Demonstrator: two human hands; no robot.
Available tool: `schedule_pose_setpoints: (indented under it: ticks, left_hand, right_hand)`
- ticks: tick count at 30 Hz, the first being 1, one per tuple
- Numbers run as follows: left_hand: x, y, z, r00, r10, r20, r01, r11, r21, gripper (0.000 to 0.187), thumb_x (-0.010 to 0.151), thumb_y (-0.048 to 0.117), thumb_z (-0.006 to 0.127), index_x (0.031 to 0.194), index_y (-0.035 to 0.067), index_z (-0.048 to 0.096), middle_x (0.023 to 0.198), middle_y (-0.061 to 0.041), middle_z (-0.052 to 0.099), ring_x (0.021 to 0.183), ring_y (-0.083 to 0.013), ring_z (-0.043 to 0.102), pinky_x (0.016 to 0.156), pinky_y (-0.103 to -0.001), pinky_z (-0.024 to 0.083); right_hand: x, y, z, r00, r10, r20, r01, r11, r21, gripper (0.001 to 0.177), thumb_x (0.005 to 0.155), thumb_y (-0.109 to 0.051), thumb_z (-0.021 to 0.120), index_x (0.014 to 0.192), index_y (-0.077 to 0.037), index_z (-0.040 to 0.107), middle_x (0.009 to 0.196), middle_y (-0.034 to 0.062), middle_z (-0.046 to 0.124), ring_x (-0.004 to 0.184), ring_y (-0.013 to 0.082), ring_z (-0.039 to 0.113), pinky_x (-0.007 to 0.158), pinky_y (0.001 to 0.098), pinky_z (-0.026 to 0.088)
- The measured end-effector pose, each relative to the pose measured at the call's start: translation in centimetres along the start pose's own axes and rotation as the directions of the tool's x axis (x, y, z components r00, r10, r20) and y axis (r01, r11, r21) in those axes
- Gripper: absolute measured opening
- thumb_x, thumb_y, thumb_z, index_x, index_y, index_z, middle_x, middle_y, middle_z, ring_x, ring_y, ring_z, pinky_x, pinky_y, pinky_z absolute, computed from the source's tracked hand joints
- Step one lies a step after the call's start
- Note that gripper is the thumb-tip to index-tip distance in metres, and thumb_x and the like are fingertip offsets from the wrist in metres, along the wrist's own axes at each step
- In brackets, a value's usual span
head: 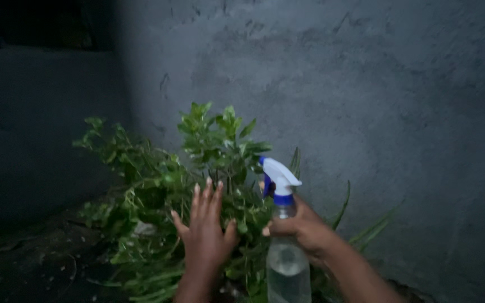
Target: The person sprays water on a plant and a large aloe vera plant using a spray bottle while using one hand to touch the leaves.
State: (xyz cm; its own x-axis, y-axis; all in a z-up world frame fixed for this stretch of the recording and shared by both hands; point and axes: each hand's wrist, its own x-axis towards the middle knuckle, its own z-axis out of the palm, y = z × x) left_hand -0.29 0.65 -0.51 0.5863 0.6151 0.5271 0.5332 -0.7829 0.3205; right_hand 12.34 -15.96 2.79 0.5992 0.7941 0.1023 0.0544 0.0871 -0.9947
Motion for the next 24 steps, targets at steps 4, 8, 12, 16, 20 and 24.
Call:
schedule_pose_setpoints:
  ticks: [4,8,12,16,20,24]
  left_hand:
    - [0.2,-0.6,0.9,0.997,0.038,-0.065,-0.035,0.998,0.046,0.090,0.089,0.048,0.065,0.164,0.035,0.018,0.173,0.004,0.009,0.156,-0.0235,0.006,0.114,-0.076,0.000]
    - [0.7,-1.2,1.5,0.981,0.093,-0.169,-0.084,0.995,0.057,0.085,0.091,0.060,0.055,0.161,0.029,0.020,0.170,0.001,0.009,0.156,-0.0248,0.006,0.112,-0.078,0.000]
    - [1.2,-1.5,2.1,0.970,0.125,-0.207,-0.106,0.989,0.103,0.086,0.089,0.063,0.053,0.160,0.028,0.019,0.170,0.000,0.006,0.155,-0.0258,0.005,0.111,-0.077,0.000]
    - [1.4,-1.6,2.3,0.977,0.107,-0.186,-0.094,0.993,0.077,0.091,0.087,0.063,0.054,0.163,0.029,0.019,0.170,0.001,0.005,0.155,-0.0255,0.003,0.111,-0.078,-0.002]
    - [1.3,-1.8,2.3,0.975,0.122,-0.184,-0.110,0.991,0.074,0.090,0.086,0.062,0.056,0.160,0.027,0.019,0.171,0.001,0.005,0.156,-0.0259,0.002,0.110,-0.079,-0.002]
    - [1.2,-1.5,2.4,0.983,0.103,-0.151,-0.093,0.993,0.075,0.089,0.086,0.062,0.057,0.160,0.030,0.020,0.171,0.002,0.005,0.157,-0.0248,0.001,0.112,-0.079,-0.002]
  right_hand:
    - [-0.2,0.3,0.3,0.993,-0.055,0.107,0.051,0.998,0.036,0.085,0.068,0.002,0.076,0.148,-0.019,0.058,0.086,0.0097,0.058,0.073,0.0198,0.059,0.068,0.0360,0.052]
    - [0.2,0.7,1.0,0.990,-0.133,0.047,0.129,0.988,0.084,0.074,0.065,0.005,0.069,0.136,-0.013,0.060,0.104,0.0043,0.065,0.082,0.0192,0.067,0.072,0.0354,0.057]
    - [0.9,1.5,1.1,0.986,-0.168,-0.016,0.169,0.982,0.090,0.066,0.065,0.009,0.068,0.129,-0.007,0.060,0.108,0.0070,0.064,0.088,0.0222,0.066,0.075,0.0362,0.057]
    - [1.0,1.7,1.1,0.966,-0.258,0.017,0.257,0.965,0.061,0.067,0.065,0.007,0.071,0.130,-0.007,0.061,0.114,0.0030,0.064,0.103,0.0178,0.065,0.083,0.0344,0.056]
    - [0.8,1.2,1.4,0.985,-0.167,-0.046,0.166,0.986,-0.020,0.077,0.063,0.006,0.076,0.135,-0.016,0.060,0.110,0.0035,0.066,0.098,0.0202,0.065,0.083,0.0346,0.054]
    - [1.0,1.4,2.1,0.989,-0.125,-0.084,0.127,0.992,0.019,0.076,0.062,0.007,0.077,0.132,-0.013,0.058,0.101,0.0093,0.066,0.090,0.0247,0.068,0.077,0.0399,0.057]
